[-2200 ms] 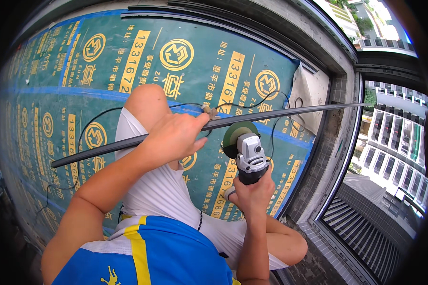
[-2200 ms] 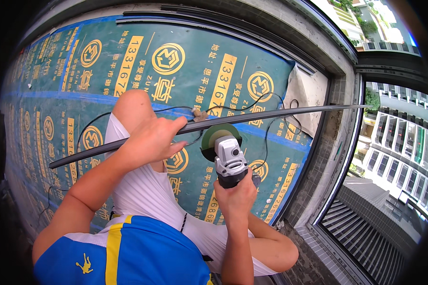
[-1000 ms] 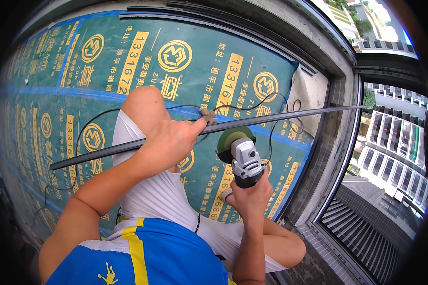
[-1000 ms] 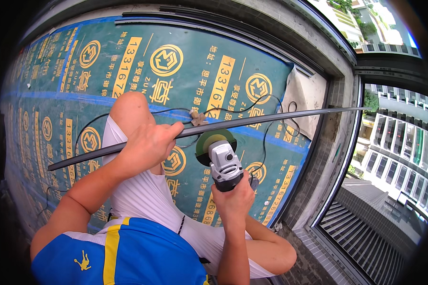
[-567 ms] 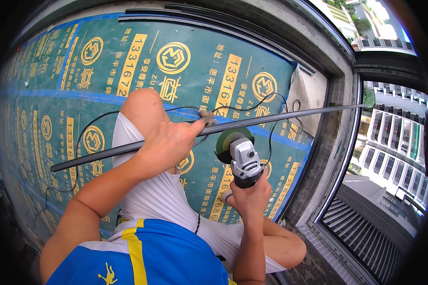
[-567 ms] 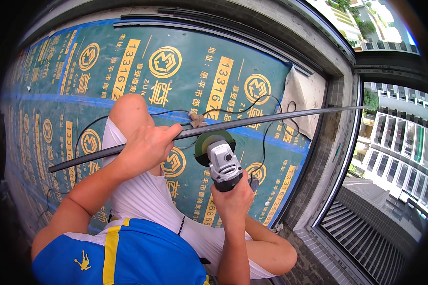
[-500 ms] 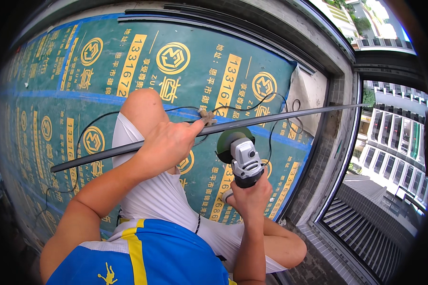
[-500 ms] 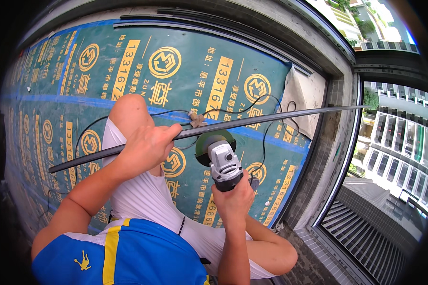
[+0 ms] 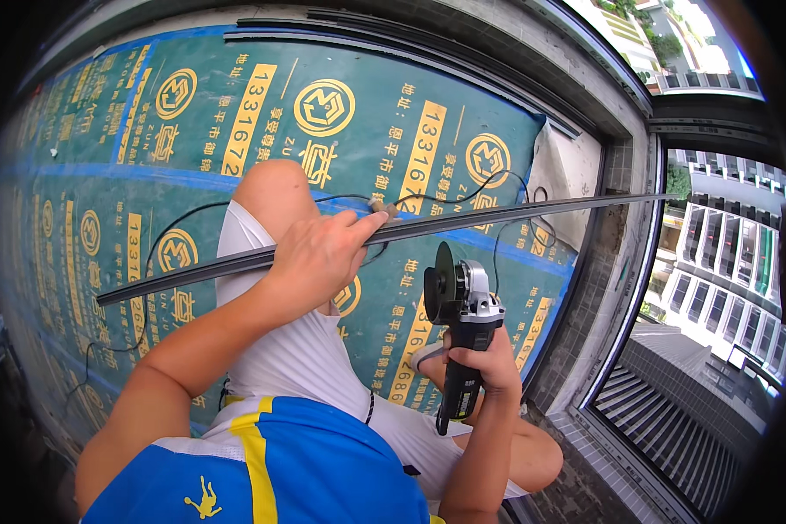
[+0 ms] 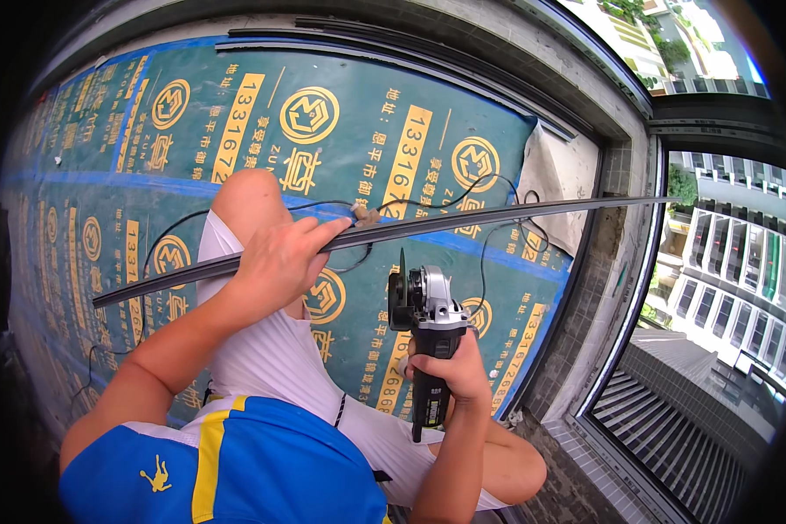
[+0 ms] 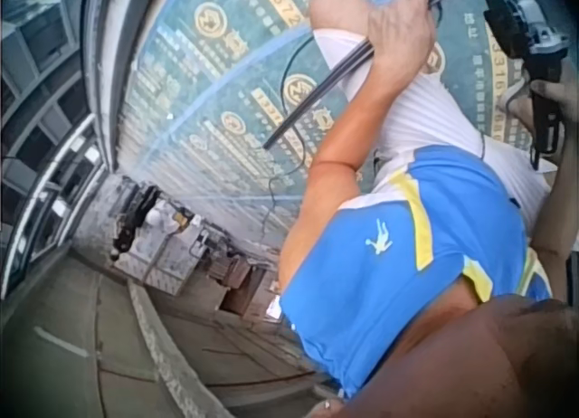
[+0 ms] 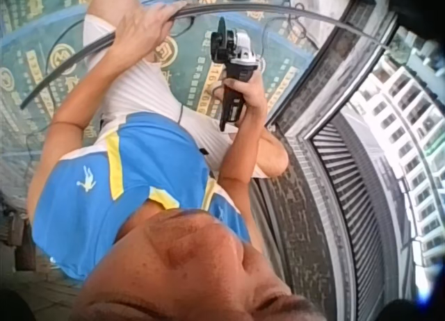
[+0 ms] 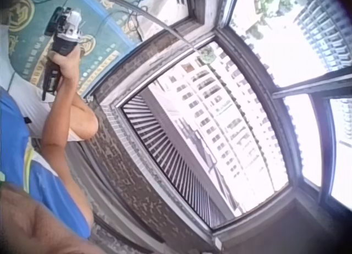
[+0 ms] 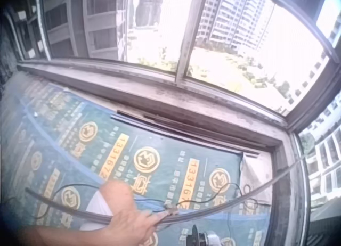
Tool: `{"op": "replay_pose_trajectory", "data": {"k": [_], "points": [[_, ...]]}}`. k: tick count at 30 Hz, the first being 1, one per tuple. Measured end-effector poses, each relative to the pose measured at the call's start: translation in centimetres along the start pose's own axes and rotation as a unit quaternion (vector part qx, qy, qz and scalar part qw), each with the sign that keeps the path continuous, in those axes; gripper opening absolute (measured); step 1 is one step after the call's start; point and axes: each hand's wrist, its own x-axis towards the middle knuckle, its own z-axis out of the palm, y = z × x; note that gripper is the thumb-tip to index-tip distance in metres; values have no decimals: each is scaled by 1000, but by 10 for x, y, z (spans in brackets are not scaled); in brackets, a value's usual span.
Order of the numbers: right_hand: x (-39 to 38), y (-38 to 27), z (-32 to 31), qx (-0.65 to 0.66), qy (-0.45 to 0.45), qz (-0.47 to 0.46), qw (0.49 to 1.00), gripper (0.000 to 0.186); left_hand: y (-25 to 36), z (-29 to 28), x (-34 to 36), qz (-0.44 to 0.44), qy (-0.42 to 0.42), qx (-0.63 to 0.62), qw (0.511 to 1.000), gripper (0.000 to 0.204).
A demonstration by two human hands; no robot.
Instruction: Cutting metal trim with an angle grinder and installing window frame components using a drill.
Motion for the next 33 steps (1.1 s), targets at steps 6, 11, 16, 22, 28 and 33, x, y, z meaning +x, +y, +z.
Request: {"op": "replay_pose_trajectory", "data": {"k": [6,11,16,22,28,33], "points": [[12,7,-3,63,-49,37,996,58,4,-2,-2,-8,8,-4,1000,50],[14,6,2,66,-45,42,996,54,3,-1,-5,-2,18,-7,1000,51],[16,12,0,34,-45,26,998,51,3,-2,-7,-5,13,-8,1000,52],[20,15,-2,30,-51,17,998,50,3,0,-8,-11,7,-9,1000,53],[25,11,-2,19,-51,20,998,49,2,0,-7,-12,6,-12,1000,54],[21,14,-9,4,-53,9,999,50,1,-2,-6,-20,-3,-10,1000,55]]}}
